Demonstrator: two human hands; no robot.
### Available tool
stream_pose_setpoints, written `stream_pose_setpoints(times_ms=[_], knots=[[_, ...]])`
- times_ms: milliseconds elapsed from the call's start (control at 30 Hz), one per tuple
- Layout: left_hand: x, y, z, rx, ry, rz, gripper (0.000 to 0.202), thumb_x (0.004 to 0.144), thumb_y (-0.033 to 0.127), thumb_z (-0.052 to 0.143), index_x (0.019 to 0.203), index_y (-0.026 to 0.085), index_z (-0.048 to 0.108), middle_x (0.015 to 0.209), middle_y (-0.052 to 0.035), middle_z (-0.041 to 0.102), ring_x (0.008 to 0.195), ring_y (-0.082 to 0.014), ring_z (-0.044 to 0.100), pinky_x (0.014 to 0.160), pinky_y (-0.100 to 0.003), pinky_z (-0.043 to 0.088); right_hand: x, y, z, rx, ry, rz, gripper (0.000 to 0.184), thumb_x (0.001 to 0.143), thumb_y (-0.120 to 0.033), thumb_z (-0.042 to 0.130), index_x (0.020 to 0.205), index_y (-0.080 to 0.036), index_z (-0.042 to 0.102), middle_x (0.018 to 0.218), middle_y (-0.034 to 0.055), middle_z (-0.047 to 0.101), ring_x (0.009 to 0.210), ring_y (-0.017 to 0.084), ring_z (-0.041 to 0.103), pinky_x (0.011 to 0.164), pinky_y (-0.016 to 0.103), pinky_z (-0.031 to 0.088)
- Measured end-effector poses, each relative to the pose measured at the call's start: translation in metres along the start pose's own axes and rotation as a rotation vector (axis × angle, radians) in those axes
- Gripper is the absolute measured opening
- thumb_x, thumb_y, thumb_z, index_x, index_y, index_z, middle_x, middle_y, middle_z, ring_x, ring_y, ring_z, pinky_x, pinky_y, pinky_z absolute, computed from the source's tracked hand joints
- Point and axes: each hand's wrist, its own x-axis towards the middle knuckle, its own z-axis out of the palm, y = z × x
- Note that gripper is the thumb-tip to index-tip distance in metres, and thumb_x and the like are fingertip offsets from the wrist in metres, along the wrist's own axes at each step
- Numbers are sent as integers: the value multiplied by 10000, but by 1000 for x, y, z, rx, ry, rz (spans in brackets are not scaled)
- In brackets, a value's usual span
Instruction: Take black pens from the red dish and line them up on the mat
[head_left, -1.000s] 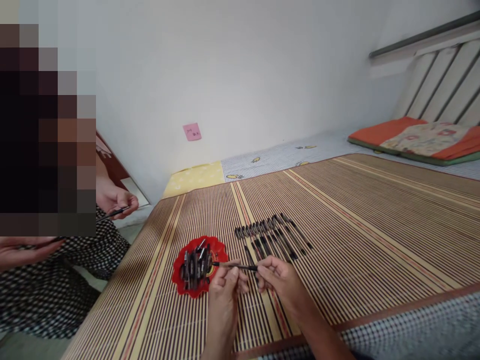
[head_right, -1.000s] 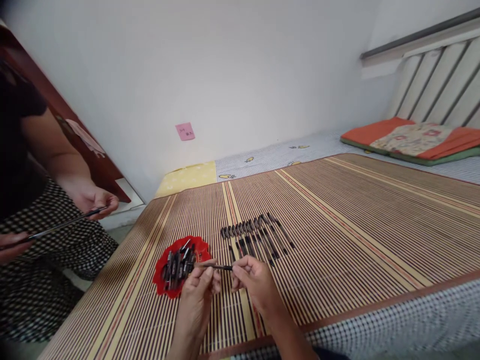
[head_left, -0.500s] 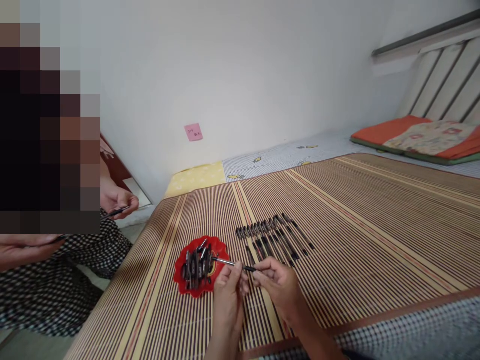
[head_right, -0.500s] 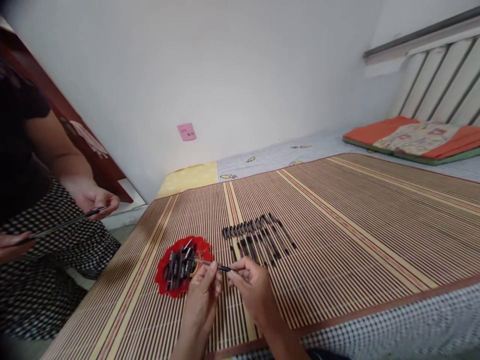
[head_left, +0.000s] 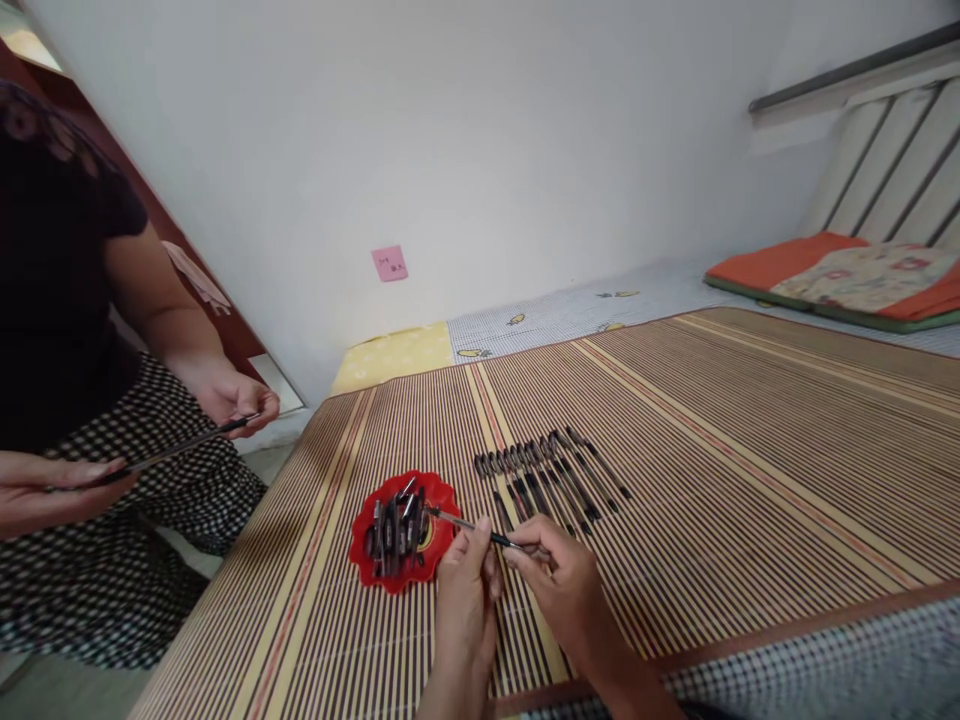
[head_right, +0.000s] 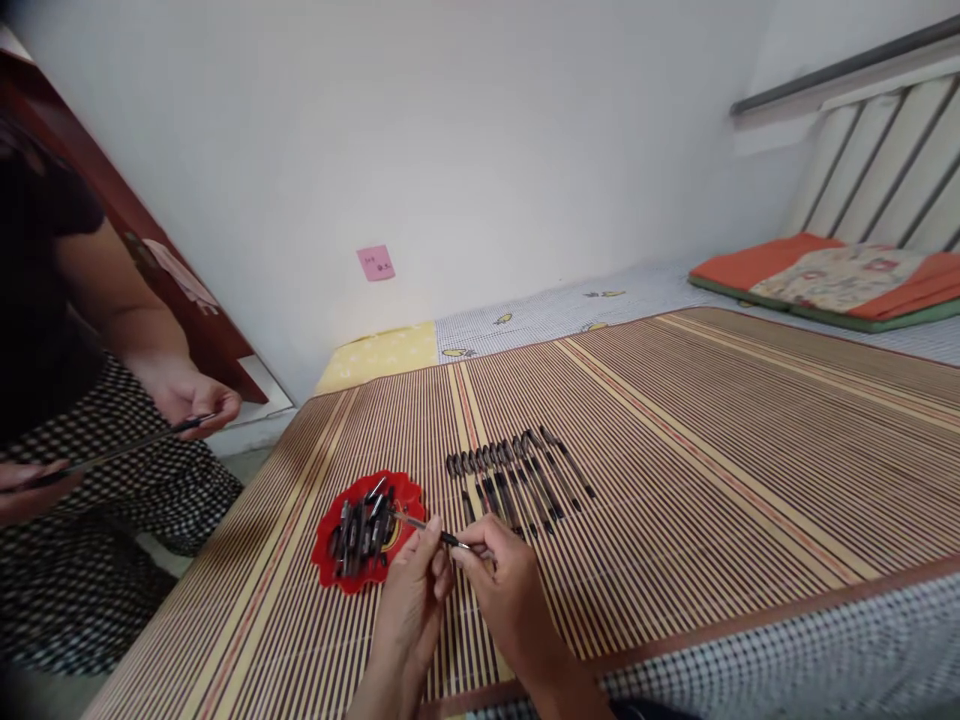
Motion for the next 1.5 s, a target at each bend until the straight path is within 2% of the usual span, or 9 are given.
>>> stream_pose_setpoints(times_ms=[167,300,367,567,800,967,1167,1367,1500], knots=[[-5,2,-2,-55,-72,-23,372,620,301,892,863,136,664,672,10,638,553,-62,542,577,-178,471,1,6,0,164,-21,126,103,837,-323,670,837,-222,655,756,29,677,720,199,665,653,287,527],[-1,-2,-4,-34,24,18,375,619,335,886,629,152,559,503,56,528,423,-34,414,415,-146,350,2,3,0,14,27,-56,78,860,-272,637,797,-232,657,791,36,663,767,200,645,695,298,510],[2,-3,-4,-44,81,12,413,594,342,896,609,161,525,480,72,498,394,-25,368,374,-139,296,1,-1,-1,-42,39,-147,94,872,-254,617,788,-236,657,813,44,662,810,207,638,738,309,504],[7,2,-8,-63,166,-12,423,557,347,915,700,154,567,544,42,578,432,-34,448,406,-127,353,2,-1,-8,-56,27,-25,76,872,-290,626,887,-236,677,828,40,677,758,195,647,682,276,503],[7,10,-8,-5,217,28,472,513,416,919,673,159,557,519,41,580,414,-46,455,389,-139,350,9,5,-23,-166,-27,-133,199,924,-330,531,961,-219,691,894,76,689,819,208,669,721,295,525],[9,7,-6,59,186,46,509,511,504,896,660,163,548,504,44,574,394,-47,442,381,-151,340,11,6,-25,30,-10,109,255,894,-404,573,966,-183,678,699,34,671,615,161,634,579,253,497],[11,-4,-12,275,49,63,477,615,504,838,592,179,490,451,66,515,357,-52,422,376,-170,306,11,11,-19,199,-276,375,348,846,-478,600,664,-182,601,424,-61,471,358,70,382,384,199,276],[12,-6,-14,367,37,117,438,666,475,807,582,184,491,447,69,520,365,-57,439,408,-179,331,10,14,-18,234,-335,450,420,809,-555,603,637,-172,584,464,-42,543,316,51,362,345,199,225],[14,-5,-14,277,94,113,424,639,472,823,621,180,516,478,44,582,391,-73,502,416,-175,345,9,22,-16,307,-327,470,439,772,-593,627,777,-154,638,629,14,677,372,77,497,356,197,321]])
